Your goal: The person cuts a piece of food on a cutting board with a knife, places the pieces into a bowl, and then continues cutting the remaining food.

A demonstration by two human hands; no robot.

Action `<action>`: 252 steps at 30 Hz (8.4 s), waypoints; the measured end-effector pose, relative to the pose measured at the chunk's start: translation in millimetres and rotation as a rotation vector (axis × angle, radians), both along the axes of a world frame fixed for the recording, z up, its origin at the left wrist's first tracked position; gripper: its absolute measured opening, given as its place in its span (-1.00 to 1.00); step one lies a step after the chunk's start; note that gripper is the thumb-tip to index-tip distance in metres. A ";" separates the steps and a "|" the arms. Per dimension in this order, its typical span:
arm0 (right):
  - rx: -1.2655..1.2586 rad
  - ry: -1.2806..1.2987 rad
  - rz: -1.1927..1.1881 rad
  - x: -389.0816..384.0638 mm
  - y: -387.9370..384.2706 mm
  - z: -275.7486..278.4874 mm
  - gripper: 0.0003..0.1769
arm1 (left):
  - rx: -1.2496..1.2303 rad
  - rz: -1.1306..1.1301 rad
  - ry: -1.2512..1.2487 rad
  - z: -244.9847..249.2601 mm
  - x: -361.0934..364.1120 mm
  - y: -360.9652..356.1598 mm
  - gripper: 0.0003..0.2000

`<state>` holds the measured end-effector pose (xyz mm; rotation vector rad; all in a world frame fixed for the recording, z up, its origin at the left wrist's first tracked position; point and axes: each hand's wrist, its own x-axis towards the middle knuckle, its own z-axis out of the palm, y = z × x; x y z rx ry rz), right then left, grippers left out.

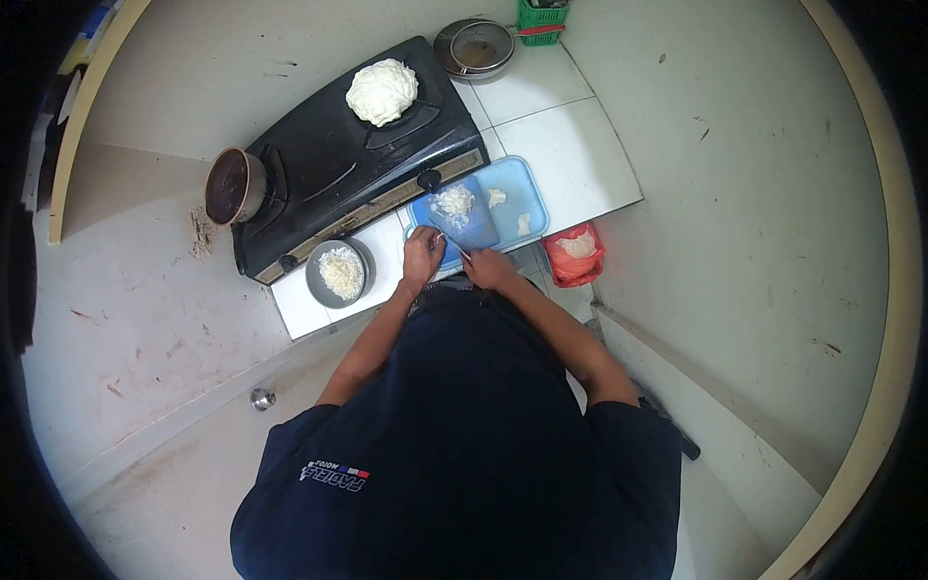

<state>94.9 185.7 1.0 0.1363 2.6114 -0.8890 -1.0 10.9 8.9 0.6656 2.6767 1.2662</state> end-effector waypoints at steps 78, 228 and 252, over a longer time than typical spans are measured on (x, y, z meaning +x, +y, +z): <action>-0.005 0.060 -0.021 3.9 -4.3 6.9 -0.47 | 0.052 0.037 -0.023 -2.7 7.4 -3.4 -0.86; 0.047 -0.002 0.005 5.3 -8.6 6.0 -0.50 | 0.049 0.077 -0.013 -4.0 10.6 -4.2 -0.87; 0.030 -0.043 0.019 5.6 -0.6 8.8 -0.49 | 0.040 0.061 0.033 -8.1 8.9 -8.3 -0.90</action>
